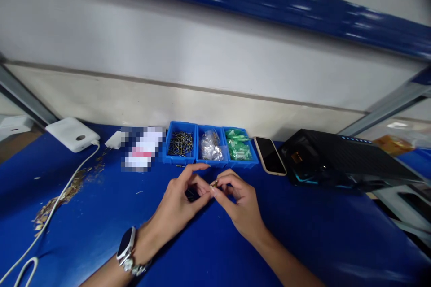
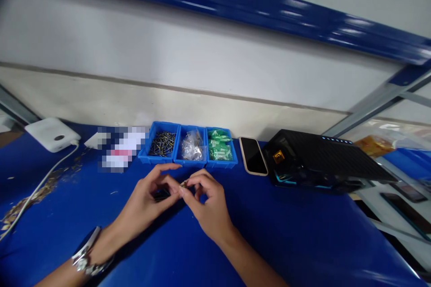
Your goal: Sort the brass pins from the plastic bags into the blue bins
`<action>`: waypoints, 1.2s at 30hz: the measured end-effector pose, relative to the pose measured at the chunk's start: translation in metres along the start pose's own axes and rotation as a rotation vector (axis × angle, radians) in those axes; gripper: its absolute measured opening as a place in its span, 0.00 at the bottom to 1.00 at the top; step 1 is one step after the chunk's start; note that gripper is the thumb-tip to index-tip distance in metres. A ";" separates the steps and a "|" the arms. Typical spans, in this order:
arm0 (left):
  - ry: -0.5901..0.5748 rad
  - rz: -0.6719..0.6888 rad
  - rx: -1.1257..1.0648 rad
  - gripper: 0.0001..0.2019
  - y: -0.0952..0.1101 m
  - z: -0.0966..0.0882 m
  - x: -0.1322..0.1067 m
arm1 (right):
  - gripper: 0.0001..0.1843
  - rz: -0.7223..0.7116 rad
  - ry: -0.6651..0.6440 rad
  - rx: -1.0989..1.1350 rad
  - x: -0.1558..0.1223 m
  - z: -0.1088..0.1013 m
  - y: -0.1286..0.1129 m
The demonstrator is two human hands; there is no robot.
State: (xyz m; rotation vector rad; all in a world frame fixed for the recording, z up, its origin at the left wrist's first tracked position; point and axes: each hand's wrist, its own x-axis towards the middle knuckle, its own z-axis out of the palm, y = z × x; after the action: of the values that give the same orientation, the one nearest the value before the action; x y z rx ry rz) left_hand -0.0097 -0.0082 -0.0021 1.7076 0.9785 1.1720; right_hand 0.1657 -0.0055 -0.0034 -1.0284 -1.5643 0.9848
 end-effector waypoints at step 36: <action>-0.136 0.444 0.571 0.13 0.003 -0.044 0.013 | 0.06 0.012 -0.190 -0.180 0.004 0.003 0.018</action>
State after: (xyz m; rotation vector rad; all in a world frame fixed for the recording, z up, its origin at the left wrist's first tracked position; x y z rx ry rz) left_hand -0.0477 0.0114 0.0145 2.5249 0.9301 1.0833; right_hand 0.1652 0.0038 -0.0194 -1.0934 -1.8315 0.9866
